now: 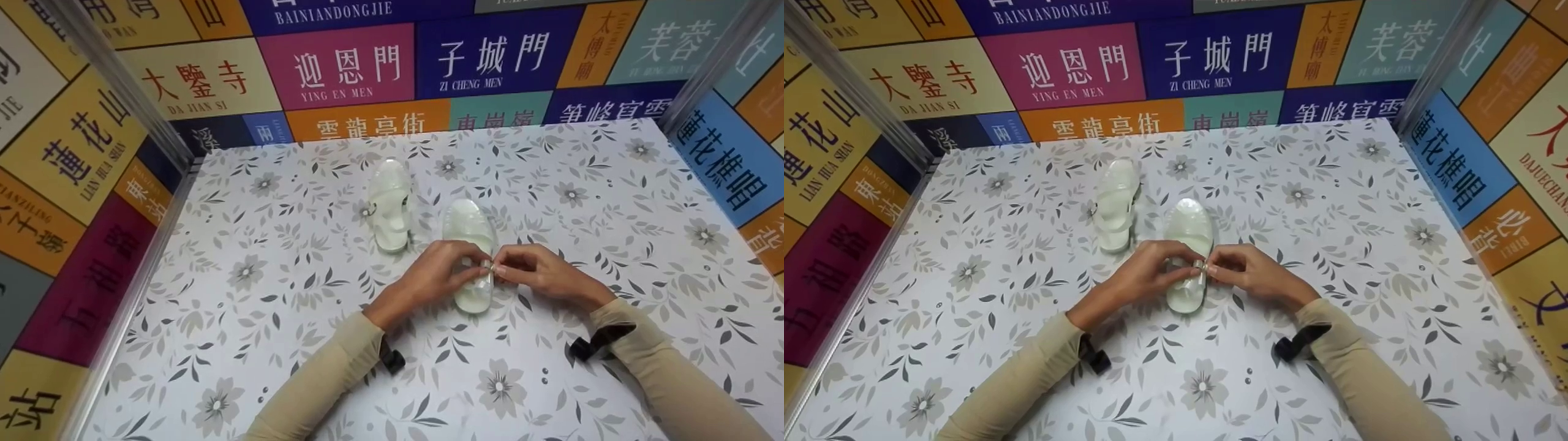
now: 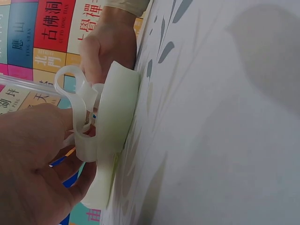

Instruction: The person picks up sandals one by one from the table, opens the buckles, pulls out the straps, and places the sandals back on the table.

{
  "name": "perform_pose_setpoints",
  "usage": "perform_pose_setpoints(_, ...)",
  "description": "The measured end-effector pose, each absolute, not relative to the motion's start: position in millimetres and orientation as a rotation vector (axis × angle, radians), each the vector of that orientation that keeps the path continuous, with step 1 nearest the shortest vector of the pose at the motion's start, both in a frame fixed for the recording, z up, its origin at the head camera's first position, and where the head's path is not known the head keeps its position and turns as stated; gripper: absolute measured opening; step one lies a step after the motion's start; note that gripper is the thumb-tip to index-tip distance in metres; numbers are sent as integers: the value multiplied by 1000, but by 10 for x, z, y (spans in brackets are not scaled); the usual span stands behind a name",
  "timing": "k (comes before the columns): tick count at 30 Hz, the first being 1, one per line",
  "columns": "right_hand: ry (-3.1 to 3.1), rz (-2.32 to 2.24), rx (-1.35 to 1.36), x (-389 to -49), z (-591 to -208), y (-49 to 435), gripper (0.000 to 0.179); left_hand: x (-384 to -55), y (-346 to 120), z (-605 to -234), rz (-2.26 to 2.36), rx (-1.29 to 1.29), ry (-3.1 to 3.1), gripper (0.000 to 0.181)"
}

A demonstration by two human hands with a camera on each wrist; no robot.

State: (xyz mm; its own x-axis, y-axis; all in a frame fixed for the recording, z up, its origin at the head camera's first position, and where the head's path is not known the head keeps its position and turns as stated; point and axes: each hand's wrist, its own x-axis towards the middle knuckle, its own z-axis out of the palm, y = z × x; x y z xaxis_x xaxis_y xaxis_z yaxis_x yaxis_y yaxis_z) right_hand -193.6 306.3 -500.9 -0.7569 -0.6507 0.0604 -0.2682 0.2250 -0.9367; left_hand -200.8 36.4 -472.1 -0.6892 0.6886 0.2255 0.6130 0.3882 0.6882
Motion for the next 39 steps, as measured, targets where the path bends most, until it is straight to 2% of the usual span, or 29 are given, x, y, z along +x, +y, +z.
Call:
perform_pose_setpoints(29,2103,-1674,-808,-1961,-5023,3073,9,-2018,384,-4751,1309,1171,2504,19)
perform_pose_setpoints(35,2168,-1736,-719,-1931,-5048,3035,21,-2013,383,-4754,1333,1158,2477,20)
perform_pose_setpoints(39,2221,-1761,-689,-1908,-5054,3004,20,-2010,369,-4771,1351,1151,2451,22)
